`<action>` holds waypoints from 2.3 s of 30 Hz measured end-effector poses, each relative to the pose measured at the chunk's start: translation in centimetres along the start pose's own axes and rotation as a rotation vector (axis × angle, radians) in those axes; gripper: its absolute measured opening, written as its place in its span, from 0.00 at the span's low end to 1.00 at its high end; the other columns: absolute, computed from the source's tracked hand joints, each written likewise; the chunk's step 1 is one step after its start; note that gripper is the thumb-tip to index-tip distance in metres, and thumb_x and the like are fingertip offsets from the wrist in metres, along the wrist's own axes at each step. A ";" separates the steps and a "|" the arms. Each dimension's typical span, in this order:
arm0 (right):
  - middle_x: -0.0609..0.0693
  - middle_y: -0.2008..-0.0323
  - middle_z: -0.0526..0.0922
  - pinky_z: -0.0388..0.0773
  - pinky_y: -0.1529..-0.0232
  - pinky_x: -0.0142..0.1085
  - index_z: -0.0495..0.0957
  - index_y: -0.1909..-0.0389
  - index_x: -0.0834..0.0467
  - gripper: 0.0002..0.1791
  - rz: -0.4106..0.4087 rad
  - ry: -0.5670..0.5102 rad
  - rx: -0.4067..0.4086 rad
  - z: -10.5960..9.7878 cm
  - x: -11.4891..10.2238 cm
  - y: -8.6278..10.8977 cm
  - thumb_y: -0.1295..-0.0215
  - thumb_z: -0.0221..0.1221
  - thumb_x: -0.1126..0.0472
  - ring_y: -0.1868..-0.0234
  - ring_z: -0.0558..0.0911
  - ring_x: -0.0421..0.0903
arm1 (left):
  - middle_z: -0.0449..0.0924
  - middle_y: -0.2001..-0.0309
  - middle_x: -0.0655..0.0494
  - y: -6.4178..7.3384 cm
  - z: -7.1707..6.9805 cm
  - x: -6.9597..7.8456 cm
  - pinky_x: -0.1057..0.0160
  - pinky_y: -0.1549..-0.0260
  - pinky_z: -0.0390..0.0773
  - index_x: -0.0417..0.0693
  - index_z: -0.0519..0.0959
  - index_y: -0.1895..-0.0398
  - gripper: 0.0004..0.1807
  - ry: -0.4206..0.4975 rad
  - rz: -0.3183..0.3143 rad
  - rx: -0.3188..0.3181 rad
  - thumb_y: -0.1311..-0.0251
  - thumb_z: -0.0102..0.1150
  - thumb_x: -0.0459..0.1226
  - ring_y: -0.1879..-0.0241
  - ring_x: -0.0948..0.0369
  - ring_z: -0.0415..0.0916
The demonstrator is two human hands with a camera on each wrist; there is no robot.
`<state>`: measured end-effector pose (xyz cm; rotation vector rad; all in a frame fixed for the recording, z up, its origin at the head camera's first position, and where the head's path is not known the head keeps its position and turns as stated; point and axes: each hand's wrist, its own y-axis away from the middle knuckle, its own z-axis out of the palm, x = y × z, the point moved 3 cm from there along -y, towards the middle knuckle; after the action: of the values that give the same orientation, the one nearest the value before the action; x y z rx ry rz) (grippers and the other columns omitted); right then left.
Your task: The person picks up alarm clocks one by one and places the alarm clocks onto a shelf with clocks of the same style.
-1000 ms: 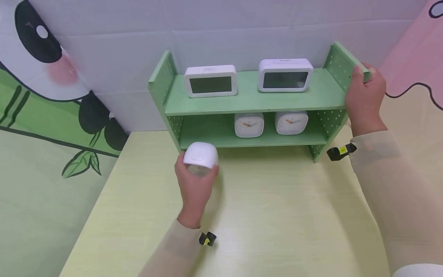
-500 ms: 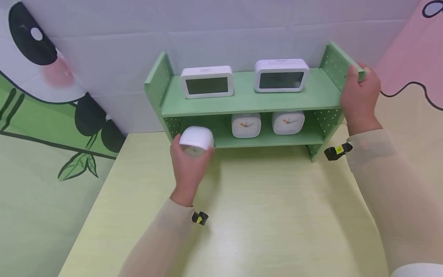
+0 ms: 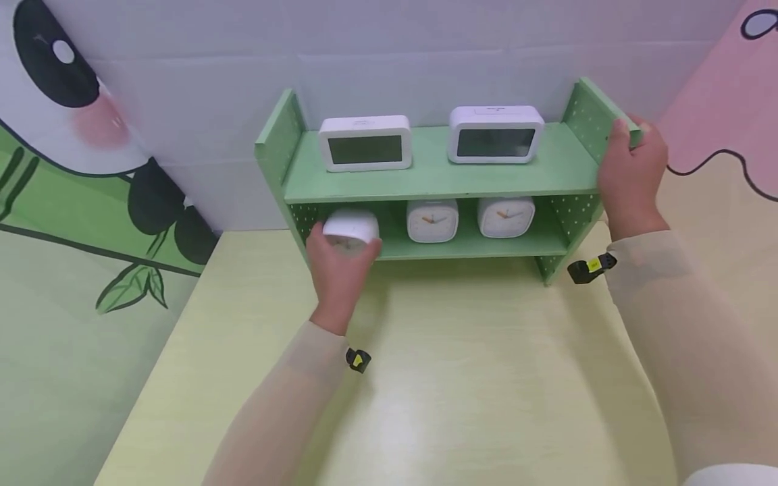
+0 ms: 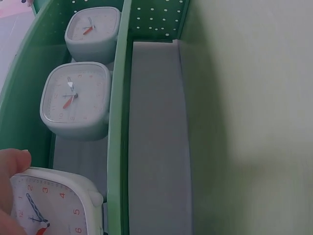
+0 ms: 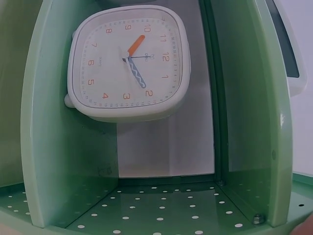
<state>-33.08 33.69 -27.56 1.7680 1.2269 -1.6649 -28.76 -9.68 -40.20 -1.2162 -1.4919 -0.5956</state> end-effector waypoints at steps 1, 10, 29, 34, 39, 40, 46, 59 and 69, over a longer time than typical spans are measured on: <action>0.44 0.50 0.79 0.77 0.51 0.31 0.74 0.32 0.55 0.25 -0.003 -0.008 0.000 0.0 0.1 0.0 0.20 0.48 0.47 0.56 0.82 0.37 | 0.63 0.34 0.47 -0.1 0.2 0.1 0.49 0.46 0.72 0.41 0.55 0.22 0.60 -0.006 -0.005 0.002 0.54 0.80 0.52 0.42 0.51 0.67; 0.45 0.48 0.80 0.78 0.50 0.31 0.74 0.32 0.55 0.25 -0.023 0.002 0.018 0.1 0.2 0.1 0.20 0.48 0.47 0.56 0.82 0.37 | 0.66 0.38 0.49 -0.9 1.5 1.6 0.53 0.49 0.74 0.40 0.59 0.26 0.57 -0.083 -0.030 0.047 0.55 0.80 0.54 0.44 0.53 0.67; 0.45 0.49 0.80 0.78 0.49 0.32 0.75 0.32 0.55 0.24 0.008 -0.008 0.022 0.1 0.1 0.1 0.20 0.48 0.47 0.55 0.82 0.37 | 0.68 0.39 0.45 -2.3 3.7 0.9 0.54 0.39 0.70 0.37 0.59 0.29 0.59 -0.152 -0.056 0.150 0.58 0.82 0.56 0.40 0.50 0.68; 0.46 0.47 0.80 0.79 0.47 0.33 0.75 0.32 0.55 0.24 0.041 -0.059 0.012 0.3 0.3 0.0 0.20 0.50 0.48 0.53 0.83 0.39 | 0.68 0.40 0.44 -2.2 3.9 1.0 0.53 0.39 0.71 0.36 0.59 0.28 0.59 -0.149 -0.058 0.180 0.57 0.81 0.57 0.40 0.50 0.68; 0.45 0.51 0.80 0.78 0.50 0.31 0.76 0.35 0.56 0.22 0.007 -0.047 0.032 0.4 0.3 0.0 0.20 0.50 0.49 0.55 0.82 0.38 | 0.67 0.38 0.43 -2.3 4.0 1.1 0.53 0.37 0.69 0.36 0.56 0.26 0.61 -0.142 -0.056 0.188 0.56 0.81 0.56 0.39 0.50 0.67; 0.44 0.52 0.80 0.78 0.50 0.31 0.77 0.35 0.56 0.22 -0.003 -0.056 0.039 0.4 0.2 0.0 0.20 0.50 0.49 0.56 0.82 0.38 | 0.66 0.37 0.43 -2.4 4.0 1.1 0.53 0.37 0.68 0.36 0.55 0.25 0.63 -0.135 -0.055 0.185 0.56 0.81 0.56 0.38 0.50 0.66; 0.44 0.54 0.79 0.76 0.49 0.32 0.77 0.37 0.57 0.21 -0.036 -0.057 0.057 0.3 0.2 -0.3 0.20 0.50 0.50 0.55 0.81 0.37 | 0.53 0.26 0.43 -2.2 3.8 1.0 0.51 0.33 0.65 0.38 0.43 0.19 0.70 -0.092 -0.099 0.121 0.54 0.80 0.57 0.31 0.47 0.59; 0.41 0.40 0.69 0.69 0.41 0.35 0.63 0.27 0.47 0.26 -0.017 0.084 -0.019 -1.0 0.8 1.1 0.23 0.50 0.50 0.45 0.72 0.36 | 0.48 0.23 0.41 2.0 -2.3 -0.2 0.47 0.29 0.56 0.38 0.46 0.19 0.50 -0.050 0.049 -0.079 0.35 0.64 0.44 0.25 0.50 0.49; 0.51 0.28 0.66 0.59 0.30 0.36 0.59 0.22 0.52 0.33 -0.221 0.378 -0.168 -4.1 1.1 5.8 0.27 0.49 0.55 0.28 0.65 0.47 | 0.53 0.23 0.40 1.9 -9.3 2.2 0.41 0.30 0.58 0.38 0.51 0.20 0.45 -0.344 0.231 -0.145 0.32 0.60 0.46 0.24 0.46 0.52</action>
<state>-26.15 34.27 -29.35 1.9553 1.7289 -1.3212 -23.01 -16.14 -35.75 -1.6421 -1.5781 -0.3542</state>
